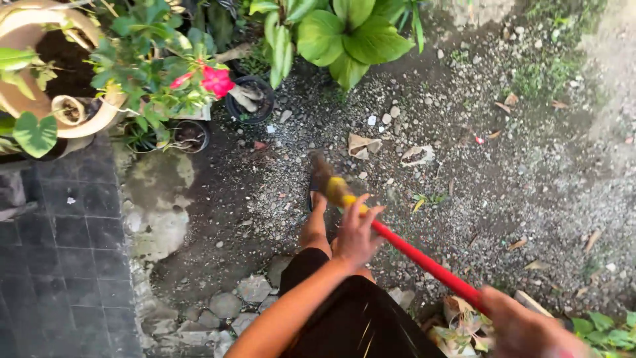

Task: Sweep dry leaves and debris from a paved outdoor area using a broom.

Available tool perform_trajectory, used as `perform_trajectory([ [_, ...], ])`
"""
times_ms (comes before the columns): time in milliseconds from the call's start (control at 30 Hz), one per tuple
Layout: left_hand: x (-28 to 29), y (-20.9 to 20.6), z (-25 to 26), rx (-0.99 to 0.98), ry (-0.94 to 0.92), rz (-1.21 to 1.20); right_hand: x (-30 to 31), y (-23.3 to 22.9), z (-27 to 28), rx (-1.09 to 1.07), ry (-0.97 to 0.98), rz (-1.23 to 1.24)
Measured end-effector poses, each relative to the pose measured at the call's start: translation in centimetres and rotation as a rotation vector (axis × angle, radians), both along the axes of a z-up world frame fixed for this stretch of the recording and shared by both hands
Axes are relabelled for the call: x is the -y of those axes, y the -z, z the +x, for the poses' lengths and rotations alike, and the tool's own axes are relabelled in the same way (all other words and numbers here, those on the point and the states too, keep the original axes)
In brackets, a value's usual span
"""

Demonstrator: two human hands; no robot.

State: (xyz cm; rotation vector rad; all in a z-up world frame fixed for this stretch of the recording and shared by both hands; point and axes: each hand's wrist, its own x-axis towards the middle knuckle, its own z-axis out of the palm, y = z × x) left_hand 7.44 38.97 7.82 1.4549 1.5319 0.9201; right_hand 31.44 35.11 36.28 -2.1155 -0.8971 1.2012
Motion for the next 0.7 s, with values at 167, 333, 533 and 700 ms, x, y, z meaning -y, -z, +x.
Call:
perform_trajectory([
  [167,3.5,8.2,-10.6,-0.44,-0.086,-0.115,-2.2,18.3,-8.3,-0.854,-0.062,0.487],
  [333,1.6,9.3,-17.9,-0.635,-0.179,-0.187,-6.0,19.4,-18.9,-0.752,-0.515,0.313],
  [533,2.4,18.9,-14.7,-0.401,-0.072,-0.378,-4.9,21.3,-19.8,-0.521,-0.569,0.185],
  [700,0.8,19.7,-3.1,-0.441,-0.136,0.289,-3.7,15.4,-13.8,-0.304,-0.558,0.149],
])
